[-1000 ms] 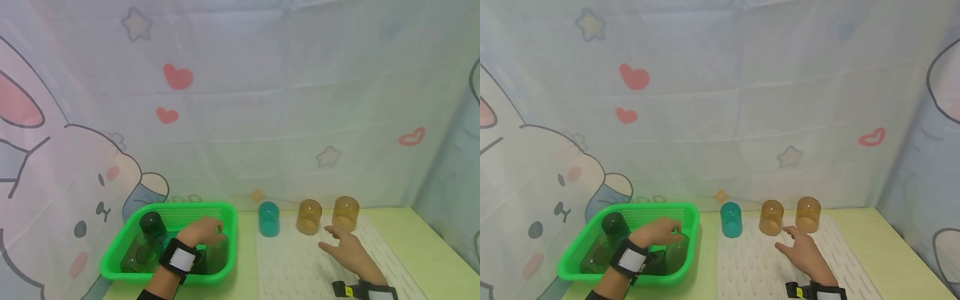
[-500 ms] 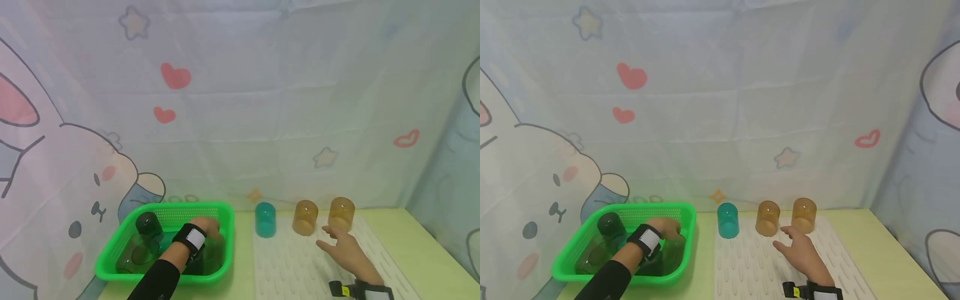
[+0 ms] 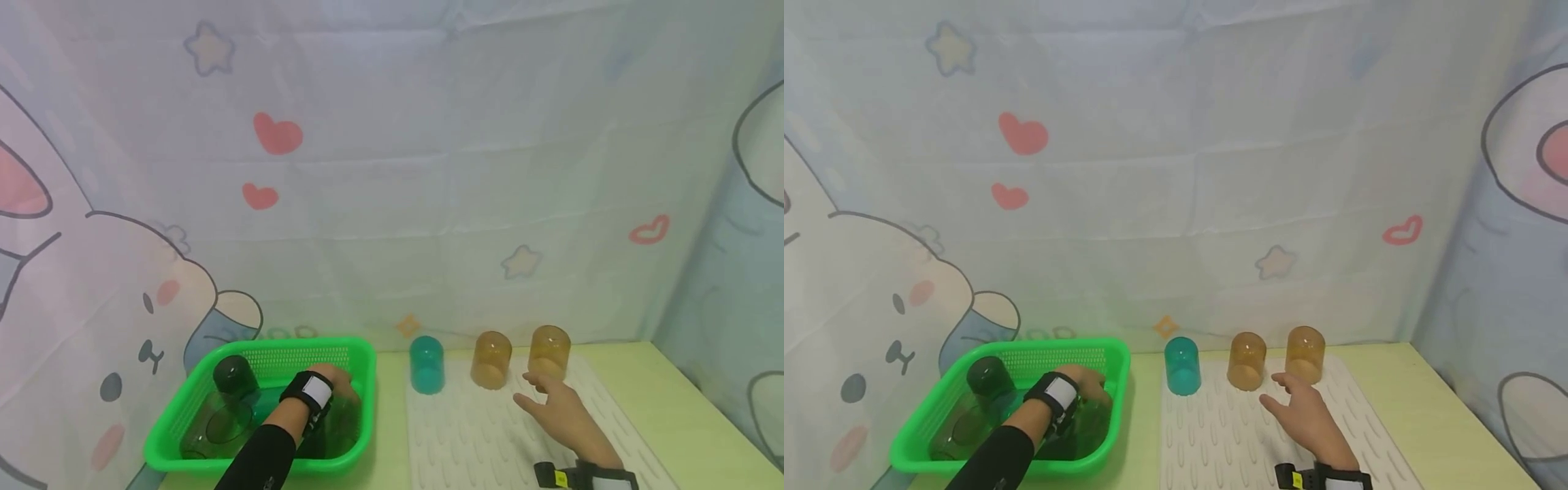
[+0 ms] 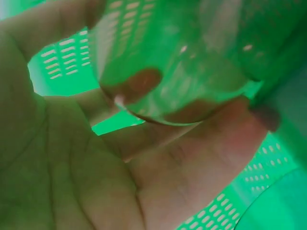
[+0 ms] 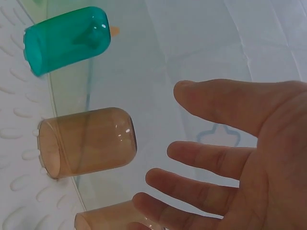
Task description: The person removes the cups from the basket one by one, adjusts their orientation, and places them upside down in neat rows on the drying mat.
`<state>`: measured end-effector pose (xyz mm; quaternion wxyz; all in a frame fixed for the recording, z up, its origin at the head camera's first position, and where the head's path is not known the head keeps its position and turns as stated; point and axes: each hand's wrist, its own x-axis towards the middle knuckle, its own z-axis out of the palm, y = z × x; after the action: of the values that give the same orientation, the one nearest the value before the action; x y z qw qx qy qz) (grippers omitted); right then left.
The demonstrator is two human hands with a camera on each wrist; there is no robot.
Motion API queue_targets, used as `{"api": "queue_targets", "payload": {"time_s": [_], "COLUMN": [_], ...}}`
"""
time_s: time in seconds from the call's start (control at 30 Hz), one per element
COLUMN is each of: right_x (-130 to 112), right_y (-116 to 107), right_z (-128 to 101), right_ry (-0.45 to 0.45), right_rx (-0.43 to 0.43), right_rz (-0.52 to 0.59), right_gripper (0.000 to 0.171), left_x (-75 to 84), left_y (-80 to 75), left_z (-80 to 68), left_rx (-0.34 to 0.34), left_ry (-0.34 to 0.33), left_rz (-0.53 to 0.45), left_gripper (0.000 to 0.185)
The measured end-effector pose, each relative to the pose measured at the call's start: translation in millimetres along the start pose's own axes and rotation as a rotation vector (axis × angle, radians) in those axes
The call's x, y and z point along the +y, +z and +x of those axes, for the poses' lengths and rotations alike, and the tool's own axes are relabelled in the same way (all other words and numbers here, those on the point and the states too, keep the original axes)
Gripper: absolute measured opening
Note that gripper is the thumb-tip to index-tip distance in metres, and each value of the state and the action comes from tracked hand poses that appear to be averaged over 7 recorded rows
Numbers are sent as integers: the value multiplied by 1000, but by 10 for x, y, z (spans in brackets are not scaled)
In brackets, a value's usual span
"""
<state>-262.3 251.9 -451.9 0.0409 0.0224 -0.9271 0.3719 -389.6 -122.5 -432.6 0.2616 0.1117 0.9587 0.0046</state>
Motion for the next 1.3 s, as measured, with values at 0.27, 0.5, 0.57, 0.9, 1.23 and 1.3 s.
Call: {"api": "queue_targets", "payload": {"time_s": [0.27, 0.5, 0.57, 0.9, 1.23, 1.3], "right_x": [6, 17, 11, -35, -71, -86], "right_y": [6, -14, -7, 0, 1, 21], "right_z": [56, 120, 130, 183, 211, 199], "right_ry": [-46, -33, -33, -49, -59, -59], "right_rx": [19, 25, 15, 21, 36, 29], "right_rz": [-7, -21, -19, -18, -25, -5], "right_gripper": [59, 62, 64, 64, 59, 58], "left_x": [-14, -28, -50, -165, -311, -333], "left_y": [-125, -276, -298, -313, -339, -312], "left_z": [-98, -158, -168, -311, -577, -640], "left_rx": [-13, 15, 38, 211, 470, 516], "left_ry": [77, 122, 111, 163, 240, 249], "left_rz": [-139, -180, -167, -318, -593, -635], "left_gripper": [74, 70, 66, 69, 63, 65]}}
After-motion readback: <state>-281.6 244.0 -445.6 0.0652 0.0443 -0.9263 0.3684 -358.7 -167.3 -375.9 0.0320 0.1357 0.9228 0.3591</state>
